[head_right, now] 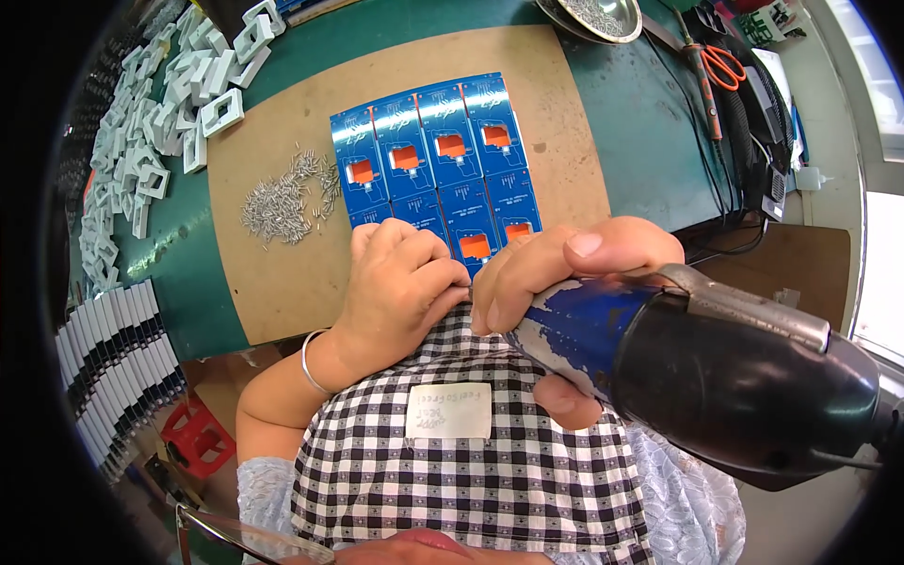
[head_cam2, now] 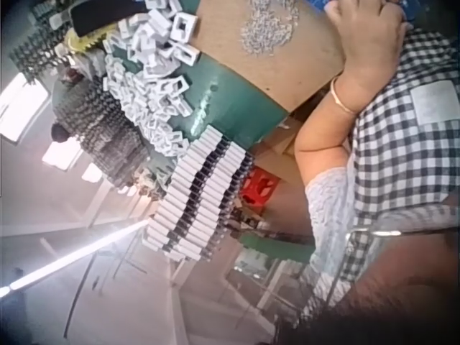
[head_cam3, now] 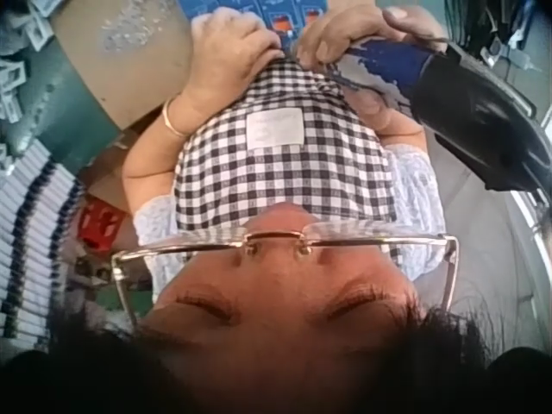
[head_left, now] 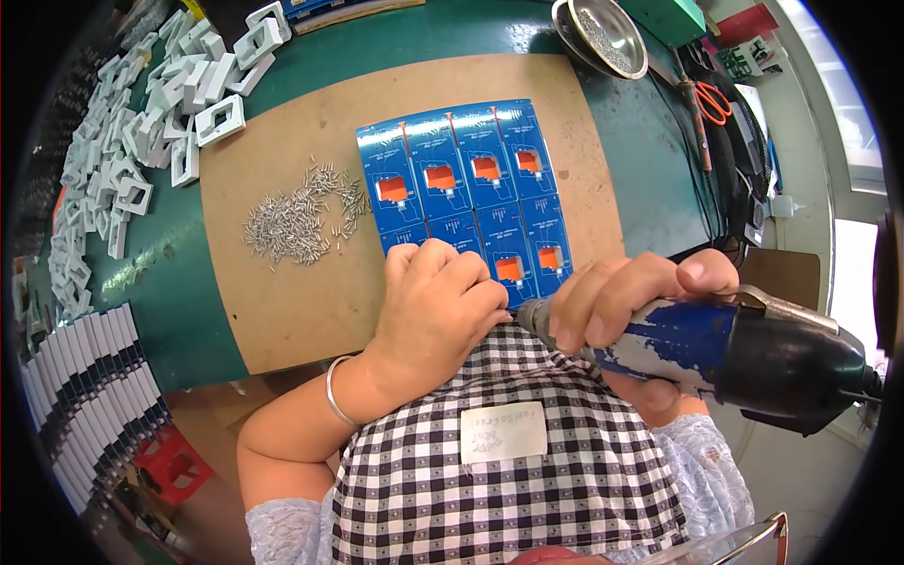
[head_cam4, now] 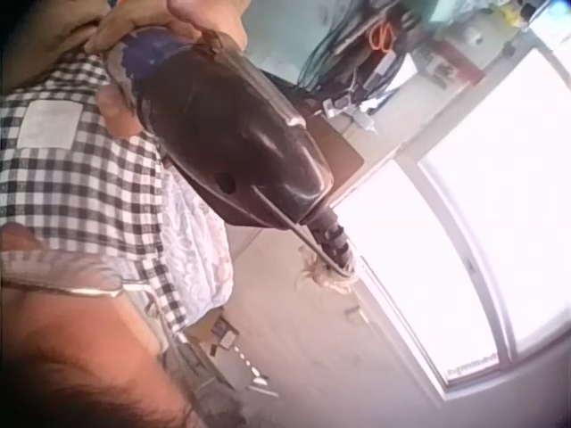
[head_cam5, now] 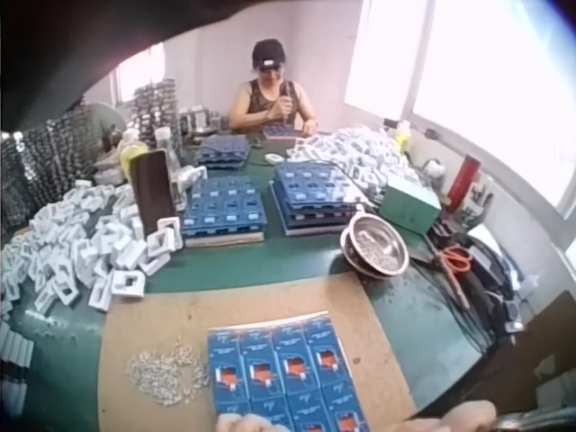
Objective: The person assembles small electronic components by placing circuit boards into a jig, then securing them with screws using an electric screwdriver.
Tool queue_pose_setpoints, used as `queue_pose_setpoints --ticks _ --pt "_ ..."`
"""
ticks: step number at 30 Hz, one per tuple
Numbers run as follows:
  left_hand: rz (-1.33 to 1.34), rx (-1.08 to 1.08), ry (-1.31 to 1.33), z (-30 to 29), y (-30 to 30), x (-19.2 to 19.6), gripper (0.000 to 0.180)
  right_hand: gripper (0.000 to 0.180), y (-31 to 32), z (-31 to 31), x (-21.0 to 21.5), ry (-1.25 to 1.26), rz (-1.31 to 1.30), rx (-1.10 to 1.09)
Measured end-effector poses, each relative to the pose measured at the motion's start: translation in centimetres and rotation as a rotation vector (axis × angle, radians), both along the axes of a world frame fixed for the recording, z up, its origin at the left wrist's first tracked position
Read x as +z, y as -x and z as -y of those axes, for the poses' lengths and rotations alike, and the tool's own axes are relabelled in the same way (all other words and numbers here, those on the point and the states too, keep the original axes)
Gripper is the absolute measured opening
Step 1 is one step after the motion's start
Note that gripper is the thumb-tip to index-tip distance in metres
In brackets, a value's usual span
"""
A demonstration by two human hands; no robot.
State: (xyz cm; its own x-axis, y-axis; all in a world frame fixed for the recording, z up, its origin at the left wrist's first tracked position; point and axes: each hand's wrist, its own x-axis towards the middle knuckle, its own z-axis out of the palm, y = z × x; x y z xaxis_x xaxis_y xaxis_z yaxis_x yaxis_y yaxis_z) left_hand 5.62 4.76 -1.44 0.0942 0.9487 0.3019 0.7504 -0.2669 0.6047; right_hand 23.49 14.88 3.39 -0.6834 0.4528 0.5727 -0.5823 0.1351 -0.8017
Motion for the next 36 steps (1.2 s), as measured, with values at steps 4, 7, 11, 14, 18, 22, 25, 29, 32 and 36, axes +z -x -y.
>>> queue_pose_setpoints --ticks 4,7,11,14,18,22,25,29,32,36 --pt "0.01 -0.008 0.009 -0.2 0.0 0.0 0.021 0.067 0.3 0.8 0.4 0.009 0.009 -0.088" --pt "-0.002 -0.003 0.004 -0.1 0.0 -0.1 0.021 0.061 0.7 1.0 0.6 -0.012 0.05 -0.108" --pt "0.02 0.003 0.021 0.2 0.1 -0.1 0.025 0.06 0.8 1.0 1.0 -0.044 0.172 -0.087" --pt "0.018 -0.015 0.001 0.0 0.0 -0.1 0.03 0.061 1.1 1.1 1.4 -0.072 0.188 -0.101" --pt "-0.029 0.01 -0.007 0.3 0.1 -0.3 0.034 0.065 2.1 1.2 1.2 -0.084 0.197 -0.092" --pt "0.014 0.002 -0.036 0.1 0.1 -0.6 0.035 0.064 2.4 0.7 0.0 0.03 0.143 -0.061" --pt "0.024 0.019 -0.049 0.0 -0.1 -1.2 0.03 0.056 2.7 0.0 -1.2 0.205 0.031 -0.143" --pt "-0.001 0.037 -0.033 0.3 -0.1 -1.6 0.029 0.05 1.1 -1.9 -1.8 0.603 -0.091 -0.382" --pt "0.006 -0.003 0.004 0.4 0.4 -1.6 0.027 0.058 -0.5 -3.0 0.1 0.379 -0.192 -0.38" --pt "0.202 -0.07 0.053 0.5 3.1 -0.2 0.021 0.064 -0.1 -3.8 2.7 0.13 -0.223 -0.375"
